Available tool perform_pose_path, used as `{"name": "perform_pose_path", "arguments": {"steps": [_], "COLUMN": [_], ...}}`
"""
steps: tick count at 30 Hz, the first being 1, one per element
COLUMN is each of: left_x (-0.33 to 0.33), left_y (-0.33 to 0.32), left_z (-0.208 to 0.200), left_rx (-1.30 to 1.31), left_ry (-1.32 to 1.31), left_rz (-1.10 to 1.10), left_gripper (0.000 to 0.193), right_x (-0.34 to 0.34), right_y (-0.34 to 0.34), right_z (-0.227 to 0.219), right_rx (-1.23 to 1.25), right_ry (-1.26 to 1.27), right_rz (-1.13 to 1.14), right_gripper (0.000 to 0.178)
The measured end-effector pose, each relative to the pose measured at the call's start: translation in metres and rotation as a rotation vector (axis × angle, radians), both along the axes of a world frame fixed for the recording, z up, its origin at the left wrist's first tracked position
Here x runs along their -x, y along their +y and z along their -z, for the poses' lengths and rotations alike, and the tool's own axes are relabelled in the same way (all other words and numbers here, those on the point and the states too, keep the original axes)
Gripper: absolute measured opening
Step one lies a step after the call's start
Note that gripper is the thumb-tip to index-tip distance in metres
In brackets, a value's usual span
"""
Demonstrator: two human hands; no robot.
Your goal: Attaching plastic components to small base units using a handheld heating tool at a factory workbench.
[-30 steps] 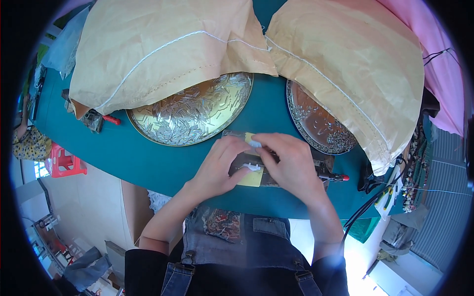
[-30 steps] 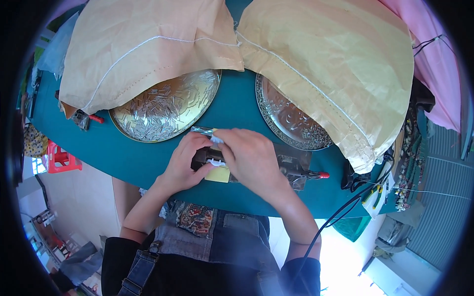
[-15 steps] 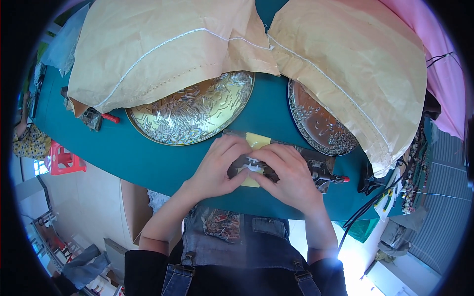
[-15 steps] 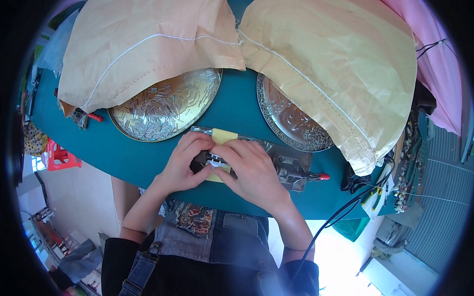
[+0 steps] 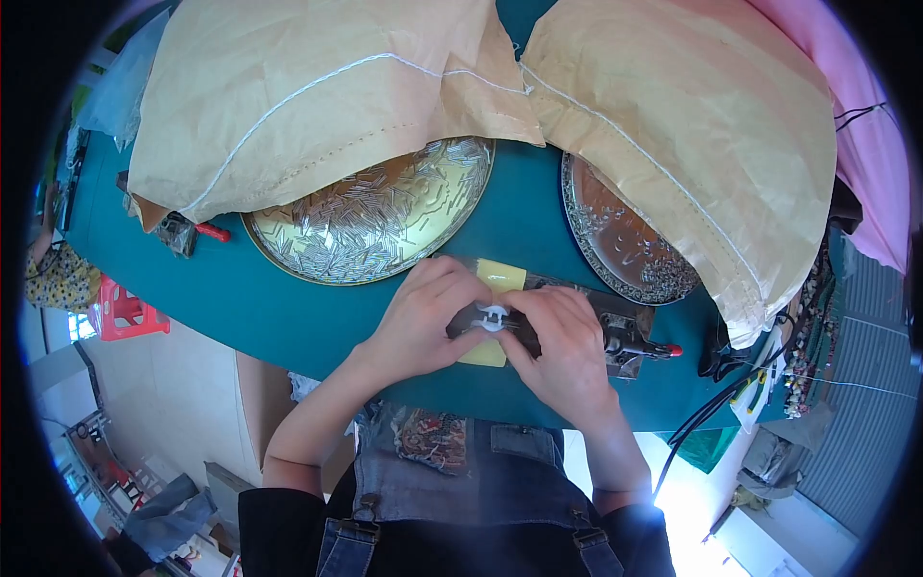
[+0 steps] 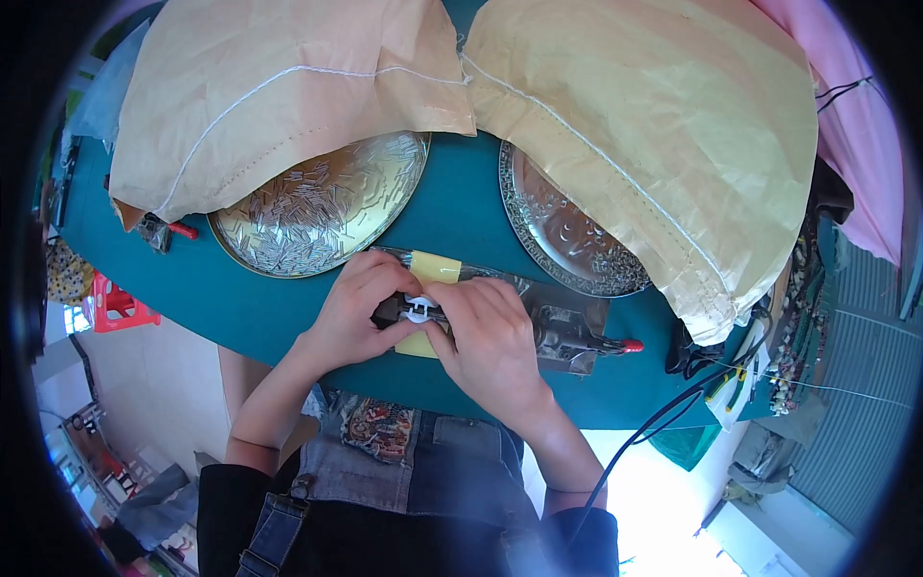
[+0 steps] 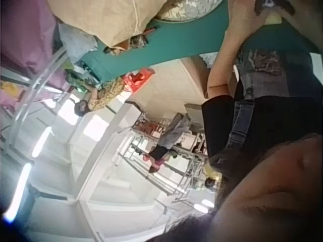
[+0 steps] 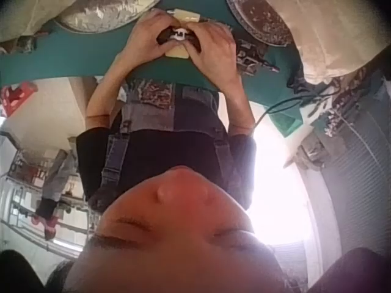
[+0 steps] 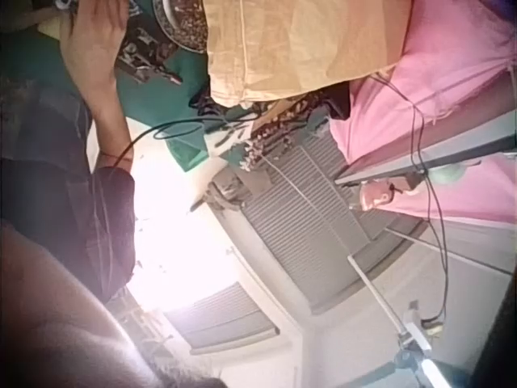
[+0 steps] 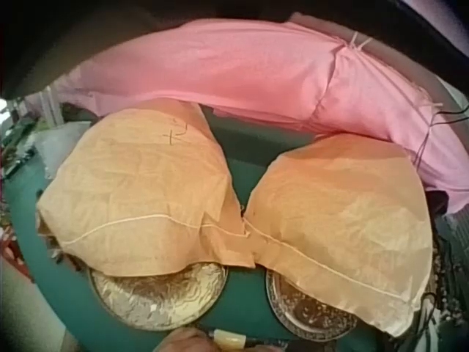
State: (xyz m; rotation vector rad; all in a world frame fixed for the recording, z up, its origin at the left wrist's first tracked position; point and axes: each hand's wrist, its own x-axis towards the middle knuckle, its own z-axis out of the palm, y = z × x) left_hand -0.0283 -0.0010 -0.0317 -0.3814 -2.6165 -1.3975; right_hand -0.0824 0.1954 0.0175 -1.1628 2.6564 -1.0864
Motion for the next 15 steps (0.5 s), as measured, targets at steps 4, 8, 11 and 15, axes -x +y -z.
{"name": "perform_pose_path", "arguments": {"steps": [4, 8, 11, 15], "left_x": [0.003, 0.007, 0.009, 0.009], "left_y": [-0.001, -0.004, -0.003, -0.001], "left_z": [0.0, -0.001, -0.001, 0.001], "left_rx": [0.025, -0.011, -0.048, -0.022], "left_ry": [0.058, 0.029, 0.002, -0.041], "left_rz": [0.023, 0.069, 0.073, 0.061], "left_gripper": [0.031, 0.028, 0.027, 0.027], "right_x": [0.001, 0.009, 0.004, -0.001], "right_y": [0.002, 0.005, 0.003, 0.002], "right_z": [0.001, 0.004, 0.002, 0.001], "right_rx": [-0.046, -0.07, -0.063, -0.033], "right_ry": [0.056, -0.041, -0.022, 0.013], "right_rz": [-0.017, -0.077, -0.072, -0.008], "right_gripper": [0.031, 0.027, 0.024, 0.02]}}
